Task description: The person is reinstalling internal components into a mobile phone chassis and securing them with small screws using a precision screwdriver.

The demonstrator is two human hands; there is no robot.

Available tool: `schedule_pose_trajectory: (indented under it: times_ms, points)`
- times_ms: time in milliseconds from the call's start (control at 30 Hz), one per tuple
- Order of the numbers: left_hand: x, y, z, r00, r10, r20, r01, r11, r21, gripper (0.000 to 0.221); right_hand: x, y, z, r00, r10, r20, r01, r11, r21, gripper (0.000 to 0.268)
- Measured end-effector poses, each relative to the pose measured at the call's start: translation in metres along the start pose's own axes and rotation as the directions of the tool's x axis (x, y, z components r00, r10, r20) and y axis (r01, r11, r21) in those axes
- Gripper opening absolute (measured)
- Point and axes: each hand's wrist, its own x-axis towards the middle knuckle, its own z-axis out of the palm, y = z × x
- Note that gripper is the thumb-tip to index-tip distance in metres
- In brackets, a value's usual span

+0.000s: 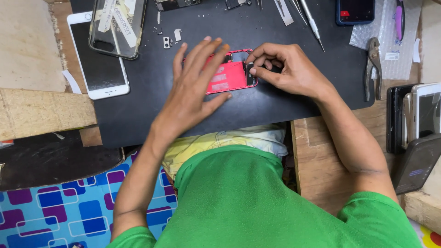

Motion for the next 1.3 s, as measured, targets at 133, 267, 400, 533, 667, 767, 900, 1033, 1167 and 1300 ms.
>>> schedule_pose_trajectory:
  times_ms: [133,267,400,533,667,767,900,1033,1167,1300]
  points:
    - [0.002,0.014,0.017,0.994,0.088,-0.062,-0.082,0.992,0.097,0.069,0.001,-0.002,0.0,1.0,-0.009,-0.003,0.009,1.0,0.003,0.01]
    - [0.002,0.015,0.029,0.974,0.152,-0.168,-0.134,0.984,0.114,0.043,0.0,-0.001,0.0,1.0,-0.023,-0.005,0.023,1.0,-0.015,0.01]
    - [0.004,0.027,0.03,0.907,0.035,-0.42,-0.041,0.999,-0.006,0.033,0.001,0.023,0.002,0.993,-0.06,-0.097,0.077,0.98,0.181,0.013]
    - [0.017,0.032,0.028,0.912,-0.156,-0.381,0.042,0.956,-0.29,0.032,-0.006,0.017,0.0,0.99,-0.066,-0.126,0.11,0.918,0.382,0.016]
    - [0.031,0.029,0.024,0.903,-0.244,-0.354,0.014,0.84,-0.543,0.004,-0.01,0.006,0.002,0.988,-0.002,-0.152,0.071,0.891,0.449,0.017]
    - [0.044,0.021,0.026,0.903,-0.328,-0.277,0.045,0.713,-0.7,0.004,-0.01,0.003,0.003,0.988,-0.008,-0.157,0.077,0.894,0.442,0.017]
    - [0.056,0.016,0.022,0.909,-0.338,-0.243,0.056,0.677,-0.734,0.005,-0.008,0.015,0.005,0.988,-0.03,-0.149,0.073,0.954,0.291,0.02]
    - [0.06,0.008,0.026,0.93,-0.288,-0.229,0.032,0.684,-0.729,0.008,-0.011,-0.001,-0.005,0.984,-0.085,-0.154,0.12,0.964,0.239,0.02]
    - [0.058,0.014,0.025,0.95,-0.286,-0.127,0.091,0.642,-0.761,0.022,-0.011,-0.006,-0.008,0.976,-0.146,-0.159,0.182,0.953,0.241,0.03]
    - [0.063,0.019,0.023,0.939,-0.328,-0.104,0.132,0.622,-0.772,0.031,-0.01,0.002,-0.015,0.974,-0.175,-0.144,0.196,0.969,0.152,0.037]
